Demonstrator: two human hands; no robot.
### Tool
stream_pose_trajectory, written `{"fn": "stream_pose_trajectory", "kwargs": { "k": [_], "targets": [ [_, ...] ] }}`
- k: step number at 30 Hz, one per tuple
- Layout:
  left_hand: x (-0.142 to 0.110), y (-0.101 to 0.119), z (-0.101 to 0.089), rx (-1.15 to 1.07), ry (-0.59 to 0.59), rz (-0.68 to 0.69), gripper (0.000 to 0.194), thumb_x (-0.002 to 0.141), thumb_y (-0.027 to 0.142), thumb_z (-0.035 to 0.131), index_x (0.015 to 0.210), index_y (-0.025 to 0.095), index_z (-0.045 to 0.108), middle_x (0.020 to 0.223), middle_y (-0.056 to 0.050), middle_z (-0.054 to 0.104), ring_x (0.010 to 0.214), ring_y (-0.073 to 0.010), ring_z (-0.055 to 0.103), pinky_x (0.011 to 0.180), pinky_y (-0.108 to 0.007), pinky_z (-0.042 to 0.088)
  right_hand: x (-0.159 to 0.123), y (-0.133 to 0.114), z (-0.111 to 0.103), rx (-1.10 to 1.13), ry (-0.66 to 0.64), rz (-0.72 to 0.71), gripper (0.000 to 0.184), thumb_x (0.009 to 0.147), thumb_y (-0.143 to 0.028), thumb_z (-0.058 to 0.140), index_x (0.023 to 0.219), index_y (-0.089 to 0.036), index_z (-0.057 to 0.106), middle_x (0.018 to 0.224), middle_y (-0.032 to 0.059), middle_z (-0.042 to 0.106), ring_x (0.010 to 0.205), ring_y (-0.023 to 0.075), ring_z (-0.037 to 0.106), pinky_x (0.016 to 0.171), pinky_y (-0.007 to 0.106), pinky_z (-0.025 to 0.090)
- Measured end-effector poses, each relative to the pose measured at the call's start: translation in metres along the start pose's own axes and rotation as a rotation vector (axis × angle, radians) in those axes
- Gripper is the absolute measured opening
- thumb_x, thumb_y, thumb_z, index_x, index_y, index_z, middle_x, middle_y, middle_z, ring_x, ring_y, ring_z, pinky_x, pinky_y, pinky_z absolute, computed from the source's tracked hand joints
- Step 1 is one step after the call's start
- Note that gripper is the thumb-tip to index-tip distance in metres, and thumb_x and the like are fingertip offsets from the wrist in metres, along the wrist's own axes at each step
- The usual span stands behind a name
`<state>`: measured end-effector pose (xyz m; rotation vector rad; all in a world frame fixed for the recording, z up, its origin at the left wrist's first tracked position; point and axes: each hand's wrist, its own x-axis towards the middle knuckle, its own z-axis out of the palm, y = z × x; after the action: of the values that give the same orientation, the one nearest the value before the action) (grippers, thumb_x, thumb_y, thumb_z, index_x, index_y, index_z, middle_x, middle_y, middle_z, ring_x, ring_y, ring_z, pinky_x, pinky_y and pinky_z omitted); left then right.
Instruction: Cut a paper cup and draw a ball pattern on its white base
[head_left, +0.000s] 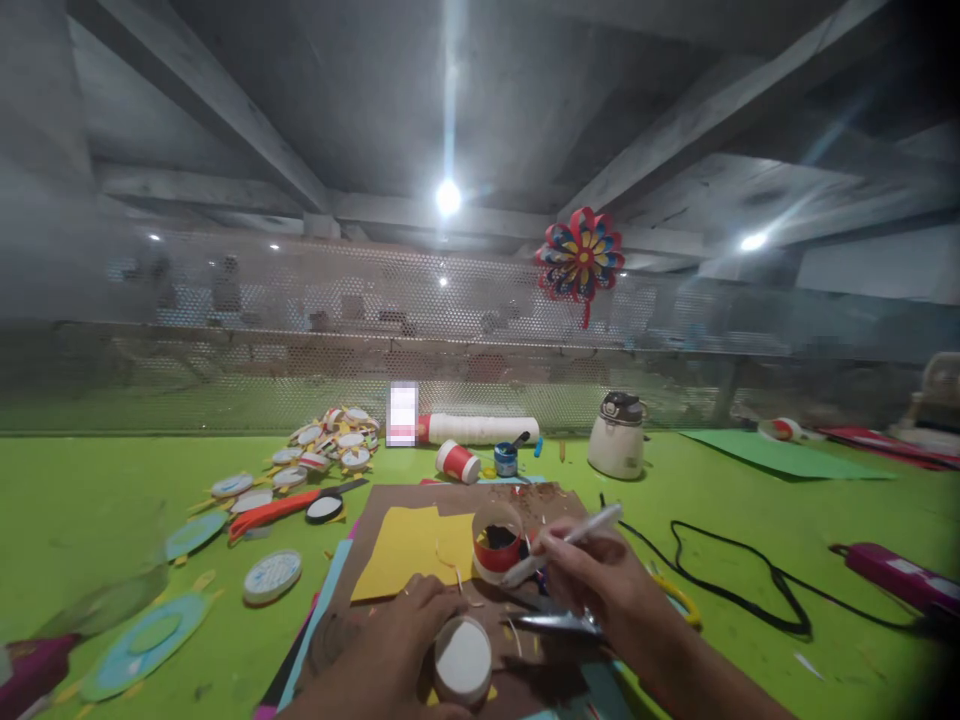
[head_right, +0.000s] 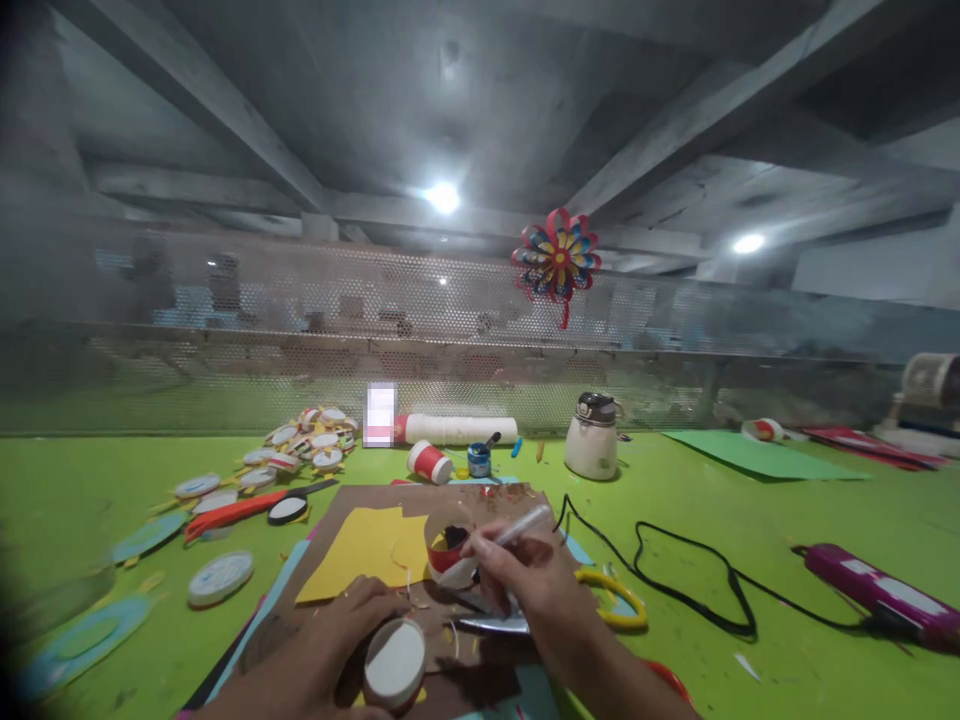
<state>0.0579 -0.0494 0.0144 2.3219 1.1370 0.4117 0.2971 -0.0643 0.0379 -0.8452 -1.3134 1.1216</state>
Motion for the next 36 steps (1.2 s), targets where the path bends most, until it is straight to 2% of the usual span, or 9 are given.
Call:
{"fn": "stream_pose_trajectory", "kwargs": {
  "k": [3,8,12,15,19,23,26,31,36],
  "targets": [
    [0.0,0.003,-0.002,0.003,0.005,-0.01,0.062,0.065,0.025,0.076,0.124,0.027,0.06,0.127,-0.007,0.059,0.116,-0.0302,0.055,0.1,-0.045,0.044,-0.008,0.002,-0.005,0.029,-0.02,0.014,0.036,0.082,-0.052,0.075,0.08,-0.016,0.073,0.053,-0.0051,0.046,0.051,0.007,0.036,0.049,0.021,0.026],
    [-0.004,0.012,-0.004,-0.016,0.016,0.009,0.033,0.074,0.028,0.069,0.107,0.025,0.066,0.108,-0.004,0.061,0.098,-0.0237,0.058,0.085,-0.037,0.048,-0.018,-0.003,-0.007,-0.005,0.017,0.131,0.041,0.081,-0.056,0.075,0.073,-0.016,0.072,0.067,-0.0002,0.059,0.055,0.0072,0.045,0.049,0.02,0.035],
    [-0.005,0.007,-0.002,0.016,0.004,0.036,0.034,0.078,0.032,0.071,0.111,0.024,0.064,0.113,-0.005,0.058,0.101,-0.0241,0.055,0.088,-0.039,0.046,-0.02,-0.007,-0.009,0.044,-0.006,0.165,0.04,0.084,-0.057,0.071,0.077,-0.018,0.074,0.055,-0.003,0.057,0.047,0.0056,0.047,0.046,0.017,0.039],
    [-0.004,0.003,-0.001,0.043,-0.008,0.046,0.039,0.079,0.032,0.072,0.115,0.024,0.061,0.116,-0.005,0.057,0.105,-0.0247,0.054,0.091,-0.04,0.045,-0.019,-0.01,-0.01,0.082,0.0,0.168,0.037,0.088,-0.057,0.067,0.087,-0.02,0.074,0.061,-0.0014,0.064,0.053,0.0092,0.059,0.052,0.019,0.05],
    [-0.004,0.002,-0.001,0.073,-0.014,0.044,0.041,0.079,0.037,0.071,0.117,0.024,0.061,0.116,-0.006,0.057,0.106,-0.0261,0.054,0.091,-0.042,0.046,-0.018,-0.011,-0.009,0.024,0.016,0.163,0.029,0.092,-0.051,0.064,0.093,-0.023,0.072,0.078,0.002,0.071,0.076,0.0172,0.07,0.067,0.028,0.059],
    [-0.004,0.0,0.001,0.054,0.009,0.037,0.039,0.079,0.038,0.07,0.115,0.025,0.062,0.117,-0.005,0.058,0.108,-0.0265,0.055,0.091,-0.042,0.047,-0.02,-0.006,-0.008,-0.145,0.025,0.144,0.021,0.09,-0.045,0.069,0.09,-0.024,0.067,0.073,-0.0003,0.066,0.068,0.0159,0.065,0.059,0.027,0.056],
    [-0.003,-0.001,0.003,0.048,0.024,0.049,0.048,0.077,0.037,0.073,0.122,0.027,0.059,0.12,-0.004,0.058,0.111,-0.027,0.054,0.094,-0.041,0.046,-0.022,-0.005,-0.007,-0.233,0.016,0.144,0.02,0.089,-0.044,0.07,0.086,-0.024,0.065,0.062,-0.0022,0.059,0.056,0.0139,0.058,0.049,0.025,0.051],
    [-0.005,0.002,0.003,0.061,0.034,0.034,0.061,0.072,0.04,0.078,0.127,0.026,0.056,0.116,-0.004,0.061,0.105,-0.0278,0.055,0.089,-0.043,0.046,-0.026,-0.008,0.0,-0.267,0.014,0.17,0.02,0.086,-0.042,0.073,0.08,-0.024,0.068,0.053,-0.0041,0.055,0.046,0.0108,0.054,0.047,0.024,0.048],
    [-0.008,0.002,-0.003,0.006,0.015,0.042,0.051,0.077,0.047,0.073,0.121,0.025,0.059,0.112,-0.004,0.062,0.1,-0.0262,0.058,0.084,-0.042,0.05,-0.028,-0.008,0.005,-0.228,0.003,0.187,0.024,0.082,-0.047,0.076,0.076,-0.024,0.069,0.058,-0.0004,0.065,0.049,0.0151,0.063,0.043,0.024,0.046]
  ]
}}
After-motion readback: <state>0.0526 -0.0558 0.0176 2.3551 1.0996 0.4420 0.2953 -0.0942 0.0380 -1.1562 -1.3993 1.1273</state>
